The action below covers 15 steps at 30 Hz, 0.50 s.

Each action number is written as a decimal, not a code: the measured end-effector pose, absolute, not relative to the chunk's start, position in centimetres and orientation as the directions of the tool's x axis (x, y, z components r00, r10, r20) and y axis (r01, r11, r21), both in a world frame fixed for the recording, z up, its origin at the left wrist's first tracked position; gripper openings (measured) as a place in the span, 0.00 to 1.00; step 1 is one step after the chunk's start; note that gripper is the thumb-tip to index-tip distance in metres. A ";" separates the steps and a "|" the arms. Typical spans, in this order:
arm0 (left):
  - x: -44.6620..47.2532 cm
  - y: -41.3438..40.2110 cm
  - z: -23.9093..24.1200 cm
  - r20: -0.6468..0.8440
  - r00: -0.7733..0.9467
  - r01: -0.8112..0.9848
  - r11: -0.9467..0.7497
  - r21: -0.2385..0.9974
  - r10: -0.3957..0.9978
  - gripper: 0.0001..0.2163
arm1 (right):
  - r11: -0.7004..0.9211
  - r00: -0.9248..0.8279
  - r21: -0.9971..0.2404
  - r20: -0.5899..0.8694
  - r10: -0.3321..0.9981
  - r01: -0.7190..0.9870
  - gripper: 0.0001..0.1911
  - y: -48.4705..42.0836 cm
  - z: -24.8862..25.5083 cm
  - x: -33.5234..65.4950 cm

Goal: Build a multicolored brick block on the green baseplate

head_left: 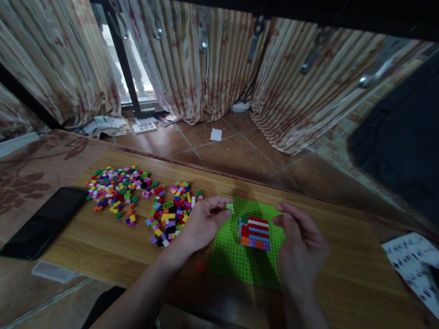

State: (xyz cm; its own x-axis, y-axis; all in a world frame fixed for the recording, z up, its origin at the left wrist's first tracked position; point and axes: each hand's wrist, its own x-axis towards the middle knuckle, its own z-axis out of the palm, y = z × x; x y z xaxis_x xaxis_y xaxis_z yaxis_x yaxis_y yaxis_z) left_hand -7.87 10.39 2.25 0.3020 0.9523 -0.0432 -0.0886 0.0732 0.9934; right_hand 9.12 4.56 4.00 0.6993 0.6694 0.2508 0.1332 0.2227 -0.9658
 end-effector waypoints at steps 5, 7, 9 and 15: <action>-5.8 10.1 1.1 -0.035 0.358 -0.020 0.046 0.999 0.933 0.14 | 0.275 0.719 -0.961 0.180 0.672 -0.016 0.08 4.7 3.6 10.5; -5.4 10.1 0.7 -0.042 0.389 0.000 0.045 0.999 0.920 0.14 | 0.275 0.718 -0.961 0.170 0.675 -0.031 0.08 4.6 3.6 10.7; -5.2 10.2 0.3 -0.031 0.396 0.017 0.026 1.000 0.918 0.14 | 0.270 0.715 -0.962 0.164 0.679 -0.035 0.08 4.5 3.7 10.8; -4.7 10.5 -0.6 0.016 0.418 0.086 -0.057 0.995 0.908 0.11 | 0.112 0.678 -0.992 0.127 0.724 0.067 0.10 4.4 3.4 11.1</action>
